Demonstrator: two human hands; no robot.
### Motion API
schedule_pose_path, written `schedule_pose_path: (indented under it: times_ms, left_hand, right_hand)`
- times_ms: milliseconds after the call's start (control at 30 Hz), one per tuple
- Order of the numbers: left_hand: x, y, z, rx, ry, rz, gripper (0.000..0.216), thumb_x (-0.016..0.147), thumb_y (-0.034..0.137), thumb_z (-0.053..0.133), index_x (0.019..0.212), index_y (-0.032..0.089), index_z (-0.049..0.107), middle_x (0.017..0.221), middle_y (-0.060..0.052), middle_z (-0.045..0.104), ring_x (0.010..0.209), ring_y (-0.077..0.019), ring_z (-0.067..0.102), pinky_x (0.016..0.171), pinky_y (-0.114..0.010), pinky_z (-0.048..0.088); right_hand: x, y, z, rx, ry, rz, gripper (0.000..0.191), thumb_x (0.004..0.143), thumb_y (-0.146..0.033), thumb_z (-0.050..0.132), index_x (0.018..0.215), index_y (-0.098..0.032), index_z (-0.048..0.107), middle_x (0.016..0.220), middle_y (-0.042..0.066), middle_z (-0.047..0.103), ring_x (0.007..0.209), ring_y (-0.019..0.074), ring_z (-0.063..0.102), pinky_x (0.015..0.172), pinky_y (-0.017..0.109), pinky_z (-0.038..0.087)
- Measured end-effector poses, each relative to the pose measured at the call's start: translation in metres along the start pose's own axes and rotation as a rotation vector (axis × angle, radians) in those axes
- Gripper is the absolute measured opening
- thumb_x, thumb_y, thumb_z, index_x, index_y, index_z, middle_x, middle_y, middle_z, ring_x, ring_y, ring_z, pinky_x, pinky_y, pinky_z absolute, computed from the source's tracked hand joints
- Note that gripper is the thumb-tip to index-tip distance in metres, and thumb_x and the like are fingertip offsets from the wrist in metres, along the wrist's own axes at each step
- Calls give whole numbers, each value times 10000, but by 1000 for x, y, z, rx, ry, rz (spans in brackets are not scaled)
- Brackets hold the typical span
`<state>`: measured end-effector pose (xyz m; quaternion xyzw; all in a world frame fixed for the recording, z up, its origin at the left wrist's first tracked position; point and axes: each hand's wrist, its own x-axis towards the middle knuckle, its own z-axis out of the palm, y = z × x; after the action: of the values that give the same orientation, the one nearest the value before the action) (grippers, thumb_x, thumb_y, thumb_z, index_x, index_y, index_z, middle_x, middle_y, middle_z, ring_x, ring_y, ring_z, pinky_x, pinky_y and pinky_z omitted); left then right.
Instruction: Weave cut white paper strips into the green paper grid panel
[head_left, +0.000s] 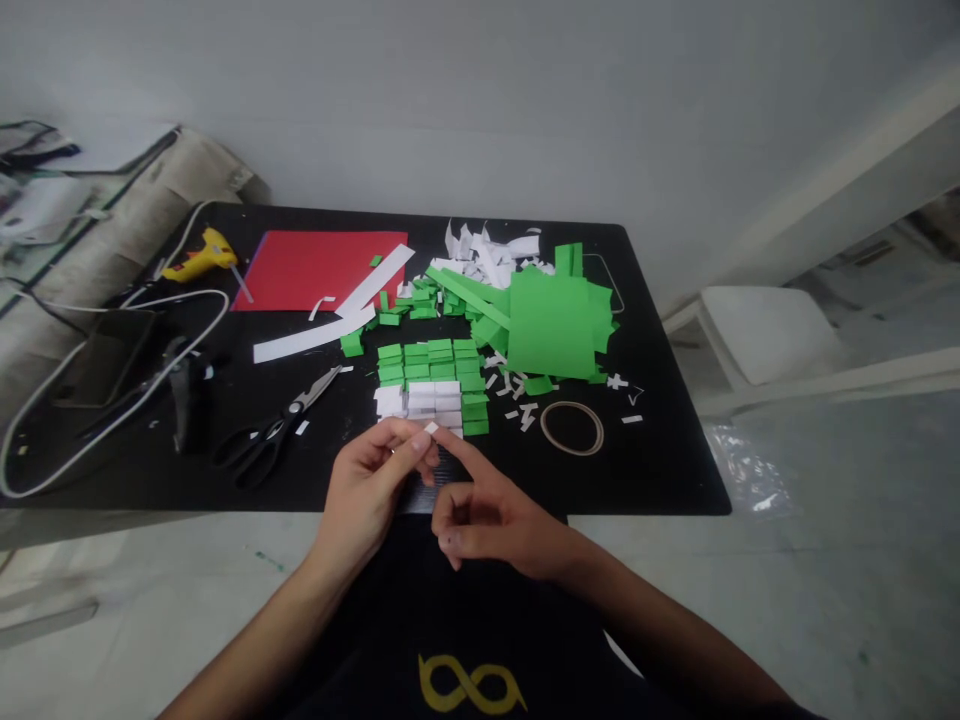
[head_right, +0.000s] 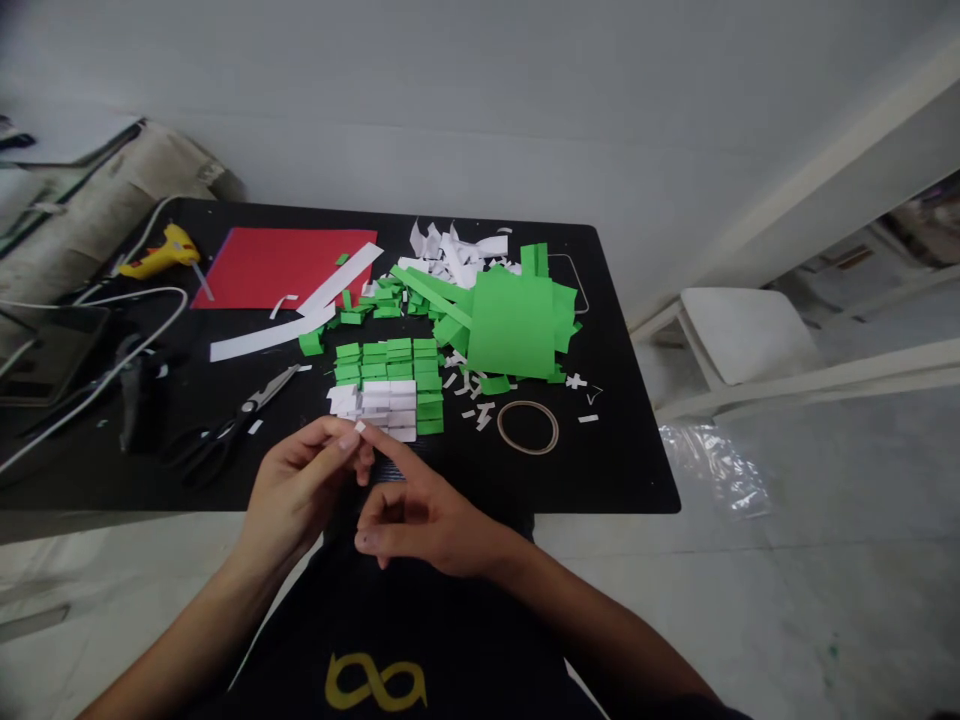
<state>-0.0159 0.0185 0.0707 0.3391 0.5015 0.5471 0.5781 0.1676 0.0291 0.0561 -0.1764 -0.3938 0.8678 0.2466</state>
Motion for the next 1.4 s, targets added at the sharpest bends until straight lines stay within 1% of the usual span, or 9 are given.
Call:
schedule_pose_path:
  times_ms: [167,367,467,533,667,867,1100,1233,1400]
  left_hand:
    - [1,-2,-3,-32,-11,-8,185,875,328,805,788,180,734,712,-1,672,620,-109,584,615,-229,471]
    - [-7,-3,-16,223,-8,107,194,940,310,727,785,198,692,664,15,630,643,-121,561,632,-245,437]
    - [-7,-1,-24,431,39,248,174,951,303,703,808,205,691,701,10,642,670,-135,578,640,-259,443]
    - [-3,-3,-29,582,63,349,129,954,289,693,851,213,694,769,4,670,719,-145,606,691,-270,474]
    - [10,-17,-37,916,40,527,111,943,300,711,1027,232,687,981,-33,741,936,-206,684,884,-339,515]
    - [20,-35,-43,1133,21,624,315,929,284,738,1204,235,593,1117,-80,763,1075,-267,676,983,-433,481]
    - [23,-23,-37,1114,-65,651,30,1000,246,623,1017,234,644,1241,-82,712,1204,-273,615,1064,-480,403]
    - [28,-20,-29,1177,-122,660,72,1001,216,592,980,224,660,1297,-106,673,1255,-300,575,1071,-514,401]
    - [32,-25,-22,1287,-171,672,102,992,191,577,1000,201,679,1380,-150,625,1326,-355,528,1098,-583,396]
  right_hand:
    - [0,5,-2,-142,33,-32,891,916,-189,733,1658,-370,274,855,-64,611,728,102,575,705,276,493]
    - [-1,-6,-10,-733,346,-214,542,995,-224,631,1520,-309,531,816,-52,620,712,121,575,712,288,496]
    - [5,-11,-25,-1058,485,-343,359,990,-200,648,1344,-257,667,878,-4,677,821,170,639,828,351,542]
    - [12,-12,-37,-1300,464,-397,246,977,-164,667,1206,-232,722,1026,64,715,1009,234,653,958,427,540]
    - [27,-7,-54,-1591,299,-382,250,977,-141,667,1214,-195,726,1215,143,703,1193,306,592,1065,526,499]
    - [39,-9,-63,-1586,284,-388,155,1035,-173,612,1097,-170,754,1064,108,762,1046,264,639,1016,477,504]
    - [40,-8,-61,-1555,363,-401,218,1055,-140,541,1169,-170,726,1084,109,773,1046,257,670,1005,442,526]
    - [41,-4,-59,-1474,457,-336,211,1048,-155,559,1204,-186,697,1138,115,773,1064,245,722,958,402,557]
    - [42,-5,-62,-1304,440,-278,243,980,-77,603,1184,-186,674,1106,88,793,998,209,761,912,358,573]
